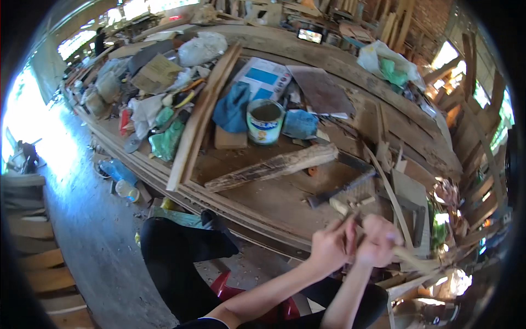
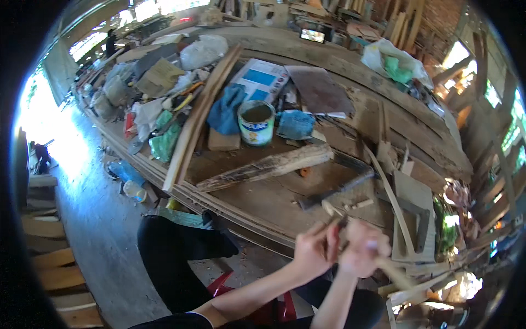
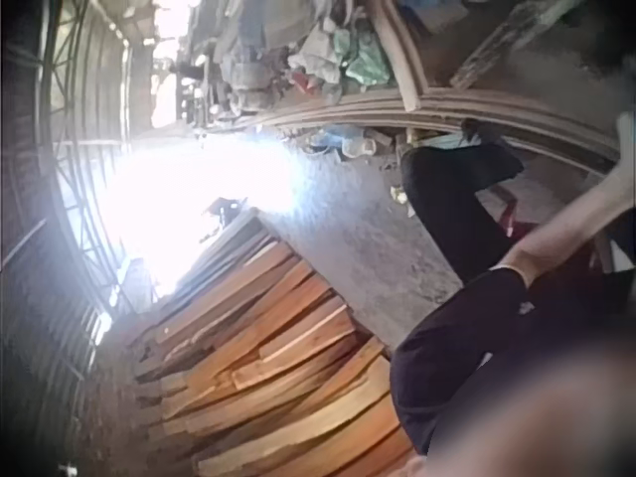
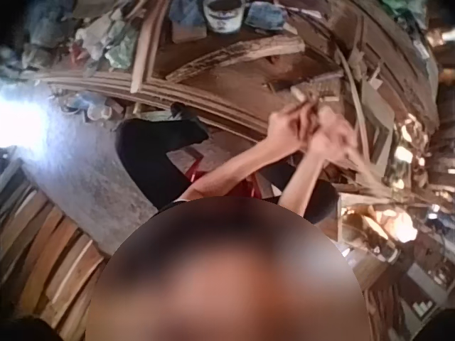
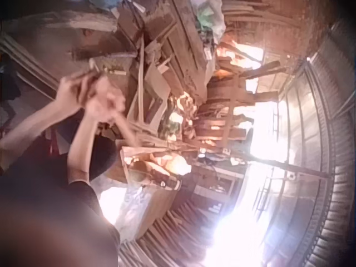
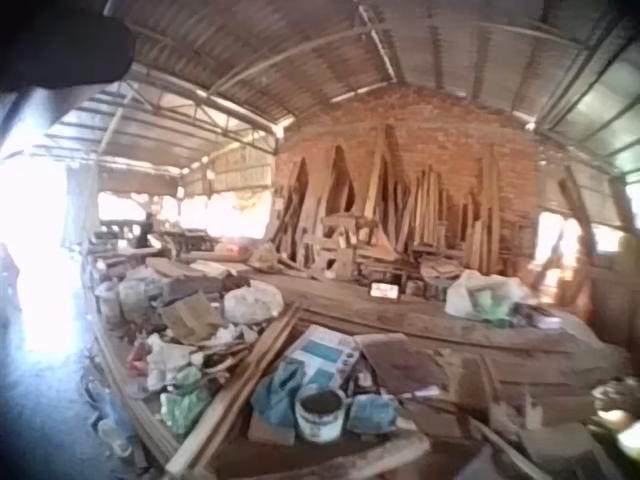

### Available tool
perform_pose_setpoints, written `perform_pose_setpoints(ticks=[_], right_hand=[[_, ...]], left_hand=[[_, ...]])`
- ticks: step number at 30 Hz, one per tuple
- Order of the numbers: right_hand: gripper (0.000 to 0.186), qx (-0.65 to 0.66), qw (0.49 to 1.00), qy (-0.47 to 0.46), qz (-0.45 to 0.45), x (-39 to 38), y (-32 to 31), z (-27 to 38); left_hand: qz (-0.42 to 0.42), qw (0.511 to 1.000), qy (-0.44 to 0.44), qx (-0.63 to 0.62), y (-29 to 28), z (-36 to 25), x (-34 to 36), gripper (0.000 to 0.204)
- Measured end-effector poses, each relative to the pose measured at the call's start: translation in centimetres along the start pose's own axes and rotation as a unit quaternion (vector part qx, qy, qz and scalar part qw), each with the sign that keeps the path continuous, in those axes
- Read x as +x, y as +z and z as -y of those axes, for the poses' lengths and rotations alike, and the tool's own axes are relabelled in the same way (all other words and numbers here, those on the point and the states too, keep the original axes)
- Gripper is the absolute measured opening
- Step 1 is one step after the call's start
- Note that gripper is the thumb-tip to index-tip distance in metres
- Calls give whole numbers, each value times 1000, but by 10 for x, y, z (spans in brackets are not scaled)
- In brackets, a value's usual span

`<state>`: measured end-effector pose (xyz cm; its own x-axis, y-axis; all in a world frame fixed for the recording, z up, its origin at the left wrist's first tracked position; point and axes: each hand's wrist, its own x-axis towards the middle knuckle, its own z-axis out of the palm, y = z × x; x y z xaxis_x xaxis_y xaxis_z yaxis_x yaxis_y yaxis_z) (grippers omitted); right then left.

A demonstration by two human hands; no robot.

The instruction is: Chisel a piece of wood using a mallet for shaping.

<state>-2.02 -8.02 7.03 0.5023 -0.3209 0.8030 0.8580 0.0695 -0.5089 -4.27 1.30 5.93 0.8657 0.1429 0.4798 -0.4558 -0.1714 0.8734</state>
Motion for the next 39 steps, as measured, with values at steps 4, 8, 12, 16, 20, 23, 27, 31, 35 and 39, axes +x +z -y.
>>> perform_pose_setpoints(ticks=[4, 8, 12, 16, 20, 23, 27, 31, 35, 39], right_hand=[[14, 6, 997, 1, 78, 9, 20, 2], [15, 85, 995, 19, 51, 11, 17, 9], [22, 145, 987, 62, 44, 13, 16, 16], [30, 164, 982, 83, 45, 13, 16, 18], [34, 168, 979, 118, 1, 22, 5, 21], [34, 160, 979, 127, -24, 22, 0, 21], [34, 139, 979, 146, -32, 20, 12, 21], [36, 97, 983, 155, -25, 26, 20, 27], [38, 89, 980, 167, -58, 29, 24, 27], [40, 105, 975, 176, -92, 33, 22, 27]], left_hand=[[30, 999, 3, -18, -13, 16, 2, 14], [25, 999, -6, -24, -11, 14, 4, 13], [29, 999, 40, 2, -9, 7, 14, 17], [26, 994, 90, 62, -2, 13, 26, 24], [102, 981, 115, 121, -7, 3, 28, 30], [87, 961, 173, 198, -14, -7, 27, 36], [158, 943, 227, 184, -24, 13, 30, 39], [130, 952, 245, 131, -22, 14, 30, 32], [146, 960, 232, 60, -15, 22, 39, 30], [132, 968, 198, 83, -18, 9, 36, 32]])
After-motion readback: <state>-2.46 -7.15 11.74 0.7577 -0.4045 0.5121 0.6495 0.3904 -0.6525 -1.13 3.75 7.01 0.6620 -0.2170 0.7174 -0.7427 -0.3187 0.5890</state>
